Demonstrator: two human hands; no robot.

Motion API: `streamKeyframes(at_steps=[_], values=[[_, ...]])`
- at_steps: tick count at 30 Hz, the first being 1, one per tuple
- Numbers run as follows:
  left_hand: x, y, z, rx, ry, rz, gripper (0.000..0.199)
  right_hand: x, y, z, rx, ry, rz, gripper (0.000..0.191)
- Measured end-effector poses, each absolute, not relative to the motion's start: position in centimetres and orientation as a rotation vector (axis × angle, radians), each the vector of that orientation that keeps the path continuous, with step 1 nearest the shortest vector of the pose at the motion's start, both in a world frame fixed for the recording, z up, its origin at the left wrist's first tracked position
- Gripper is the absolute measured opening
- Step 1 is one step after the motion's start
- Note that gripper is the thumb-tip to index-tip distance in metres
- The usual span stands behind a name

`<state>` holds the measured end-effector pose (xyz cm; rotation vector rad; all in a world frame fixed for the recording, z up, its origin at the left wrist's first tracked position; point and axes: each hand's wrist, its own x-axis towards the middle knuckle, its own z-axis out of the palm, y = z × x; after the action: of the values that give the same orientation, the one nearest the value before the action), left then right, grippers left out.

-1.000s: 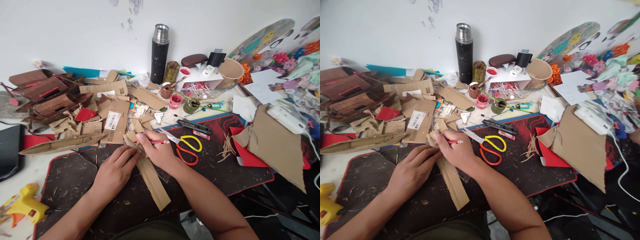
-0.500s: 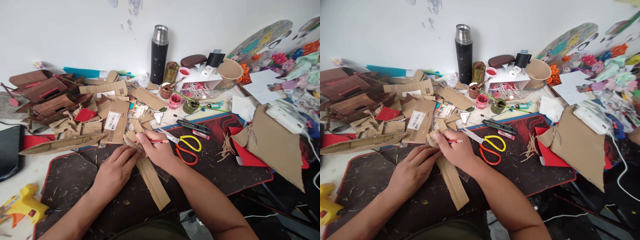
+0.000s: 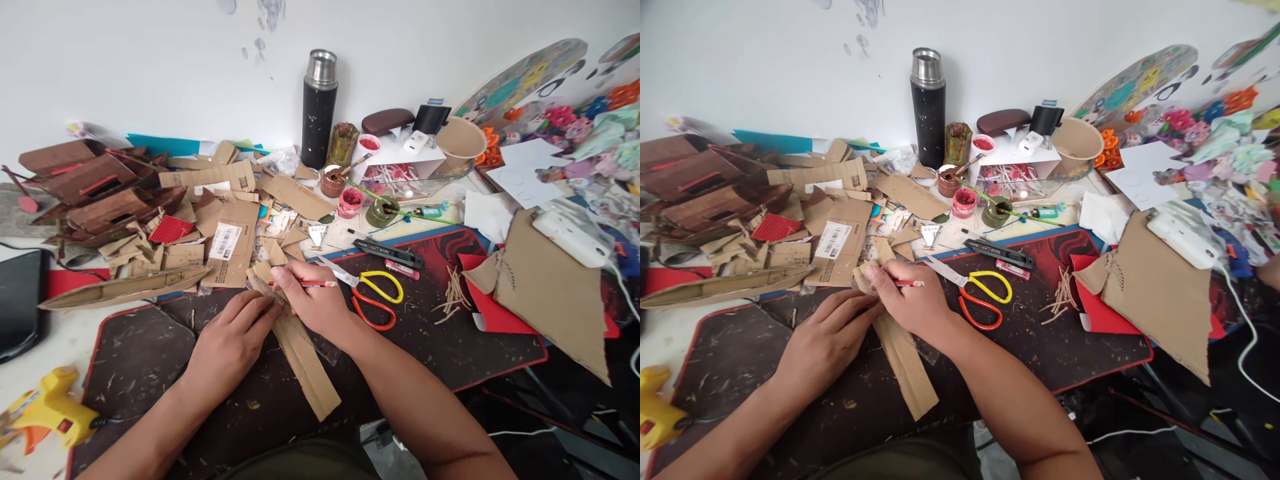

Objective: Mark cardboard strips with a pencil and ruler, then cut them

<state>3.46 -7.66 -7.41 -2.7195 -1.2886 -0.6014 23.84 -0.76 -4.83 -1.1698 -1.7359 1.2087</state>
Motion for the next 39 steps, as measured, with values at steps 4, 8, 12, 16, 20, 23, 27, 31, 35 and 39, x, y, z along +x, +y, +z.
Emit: streamKeyframes(at_steps=[4, 8, 12, 16, 20, 23, 27, 31, 35, 39], values=[[3.52, -7.67, -7.44, -2.728, -1.298, -0.616, 0.036, 23.79, -0.83, -4.87, -1.175, -1.767, 1.173, 0.048], [3.53, -7.64, -7.42, -2.730, -1.298, -0.616, 0.037, 23.72, -0.76, -5.10, -1.186, -1.799, 1.160, 0.047], [3.52, -7.61, -7.42, -2.737, -1.305, -0.621, 0.038, 23.67, -0.65, -5.27, -1.146, -1.796, 1.161, 0.046], [3.53, -7.58, -7.45, -2.735, -1.310, -0.626, 0.036, 23.63, -0.63, -5.34, -1.133, -1.785, 1.182, 0.045], [3.51, -7.53, -7.39, -2.736, -1.311, -0.620, 0.036, 23.63, -0.64, -5.50, -1.141, -1.796, 1.192, 0.045], [3.46, -7.50, -7.33, -2.750, -1.297, -0.618, 0.036, 23.65, -0.67, -5.62, -1.126, -1.798, 1.188, 0.043], [3.45, -7.47, -7.29, -2.753, -1.299, -0.624, 0.038, 23.67, -0.70, -5.64, -1.121, -1.796, 1.222, 0.040], [3.58, -7.42, -7.18, -2.741, -1.283, -0.619, 0.037, 23.65, -0.65, -5.59, -1.134, -1.813, 1.242, 0.041], [3.71, -7.40, -7.09, -2.739, -1.276, -0.623, 0.036, 23.57, -0.62, -5.58, -1.132, -1.816, 1.250, 0.040], [3.72, -7.44, -7.20, -2.736, -1.302, -0.642, 0.039, 23.60, -0.66, -5.48, -1.146, -1.847, 1.233, 0.043]])
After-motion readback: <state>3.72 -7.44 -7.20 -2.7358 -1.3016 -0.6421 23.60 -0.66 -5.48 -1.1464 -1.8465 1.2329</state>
